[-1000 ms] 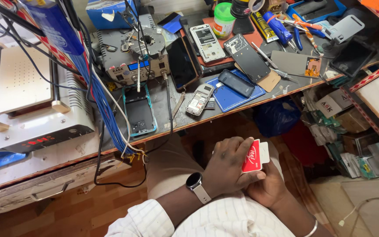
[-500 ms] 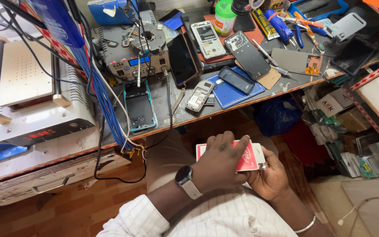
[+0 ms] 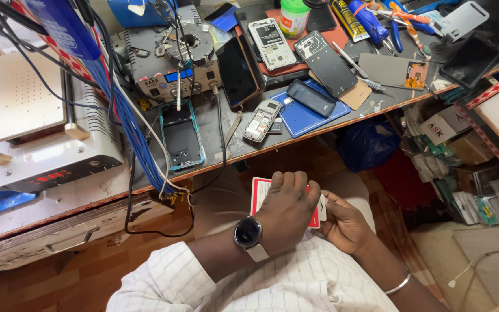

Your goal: The person holds a disassembled phone mid-frame and uses a metal pry tool to scrape and pry along the edges of the housing, rotating the phone to work around its sides. They then set it down, pick up another phone, insert a SIM card tray, and handle a battery and back cover.

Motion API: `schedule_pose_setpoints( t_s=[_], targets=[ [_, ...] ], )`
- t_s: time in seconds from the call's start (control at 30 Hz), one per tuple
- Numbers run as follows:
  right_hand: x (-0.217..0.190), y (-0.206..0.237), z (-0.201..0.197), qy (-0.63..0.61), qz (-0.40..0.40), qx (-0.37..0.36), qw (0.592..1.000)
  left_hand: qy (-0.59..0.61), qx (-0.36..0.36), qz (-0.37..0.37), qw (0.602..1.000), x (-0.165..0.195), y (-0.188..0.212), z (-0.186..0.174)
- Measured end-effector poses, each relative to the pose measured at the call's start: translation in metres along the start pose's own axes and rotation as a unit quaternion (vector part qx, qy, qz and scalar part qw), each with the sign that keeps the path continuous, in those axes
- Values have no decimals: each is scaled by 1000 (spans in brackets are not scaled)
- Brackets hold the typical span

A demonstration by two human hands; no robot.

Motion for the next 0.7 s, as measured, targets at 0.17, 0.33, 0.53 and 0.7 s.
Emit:
schedule_pose_setpoints(
  t_s=[0.17,0.33,0.53,0.7],
  targets=[
    [1,0,-1,38,-13,31,999,-12,16,-17,1000,-6,2,1],
    [3,-3,-4,84,-30,19,996,125,-6,-111,986,-21,11,-1],
    [-1,2,-12,60,-75,-37,995,251,76,-149,953,-35,25,-8],
    [-1,3,-4,78,-52,-17,995,222,84,-111,965,-28,20,-25]
  ],
)
Point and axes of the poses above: each hand's wrist, its own y-axis away from the middle knuckle, its own z-axis out of the palm, x = y × z, the point moved 3 cm from there along -y, towards the middle knuckle, and after that the axes turned 15 degrees about x, right-handed, at the moved point
